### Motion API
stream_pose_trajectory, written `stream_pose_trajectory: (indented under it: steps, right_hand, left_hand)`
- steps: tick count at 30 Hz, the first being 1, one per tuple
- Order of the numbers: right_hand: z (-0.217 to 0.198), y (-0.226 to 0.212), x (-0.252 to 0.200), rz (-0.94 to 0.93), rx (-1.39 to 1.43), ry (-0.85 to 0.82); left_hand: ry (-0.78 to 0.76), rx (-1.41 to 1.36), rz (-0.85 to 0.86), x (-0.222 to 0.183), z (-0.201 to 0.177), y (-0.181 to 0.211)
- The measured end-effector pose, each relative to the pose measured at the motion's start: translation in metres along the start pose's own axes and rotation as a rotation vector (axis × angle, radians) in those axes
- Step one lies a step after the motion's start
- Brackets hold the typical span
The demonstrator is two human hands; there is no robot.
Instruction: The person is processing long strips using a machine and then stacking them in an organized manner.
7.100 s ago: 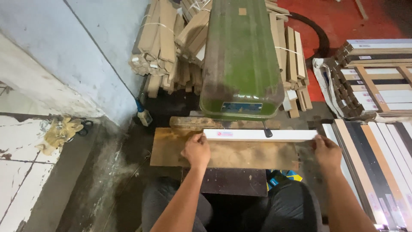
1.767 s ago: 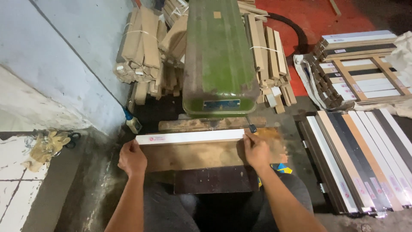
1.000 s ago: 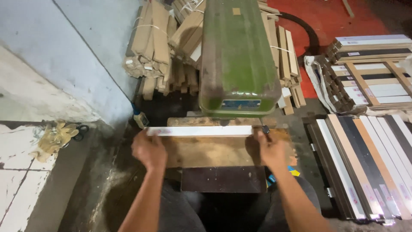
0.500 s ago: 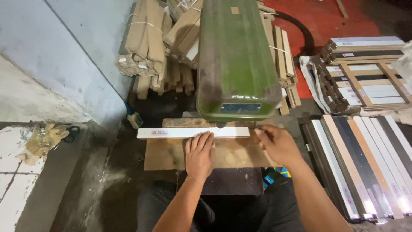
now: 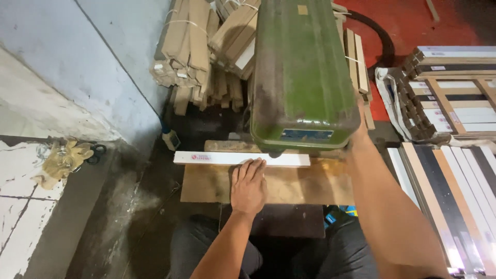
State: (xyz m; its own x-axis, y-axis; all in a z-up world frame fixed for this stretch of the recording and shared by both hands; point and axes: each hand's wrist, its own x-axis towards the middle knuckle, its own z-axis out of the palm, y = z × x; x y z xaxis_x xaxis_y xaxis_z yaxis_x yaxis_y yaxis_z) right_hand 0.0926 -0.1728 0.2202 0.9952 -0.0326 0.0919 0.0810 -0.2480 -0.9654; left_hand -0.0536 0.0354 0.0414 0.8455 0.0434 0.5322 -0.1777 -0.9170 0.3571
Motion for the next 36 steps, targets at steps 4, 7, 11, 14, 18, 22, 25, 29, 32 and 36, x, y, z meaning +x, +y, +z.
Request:
stream_pose_trajectory:
  steps: [4,7,11,14,18,22,25,29,32,36]
  right_hand:
    - [-0.001,-0.027,-0.007,-0.171,0.098,0.034]
    - [-0.010,-0.033,-0.031,-0.335,0.120,0.051]
    - [-0.020,-0.008,-0.060,-0.747,-0.060,0.096]
    - [-0.017,0.027,-0.093,-0.732,-0.143,0.197]
    - [-0.016,0.039,-0.122,-0.806,-0.250,0.223]
    - [-0.013,0.014,-0.142,-0.705,-0.262,0.192]
    - [-0.015,0.014,-0.144,-0.679,-0.296,0.201]
    - [-0.015,0.014,-0.140,-0.675,-0.332,0.226]
    - [-0.016,0.019,-0.133,-0.745,-0.363,0.258]
    - [-0.017,0.018,-0.122,-0.751,-0.348,0.287]
  left_hand:
    - [-0.014,0.044,0.009,-0.002,0.002,-0.003]
    - [0.000,0.073,0.041,-0.001,0.006,-0.004]
    - [0.055,0.100,0.072,-0.002,0.014,-0.007]
    - [0.070,0.127,0.090,-0.002,0.014,-0.006]
    - [0.054,0.115,0.084,-0.003,0.000,0.002]
    - [0.040,0.123,0.091,-0.002,0.003,0.001]
    - [-0.008,0.123,0.083,-0.005,0.003,0.002]
    - [-0.005,0.121,0.077,-0.005,0.010,-0.001]
    - [-0.016,0.119,0.073,-0.004,0.007,0.001]
    - [0.004,0.099,0.078,-0.004,0.008,0.000]
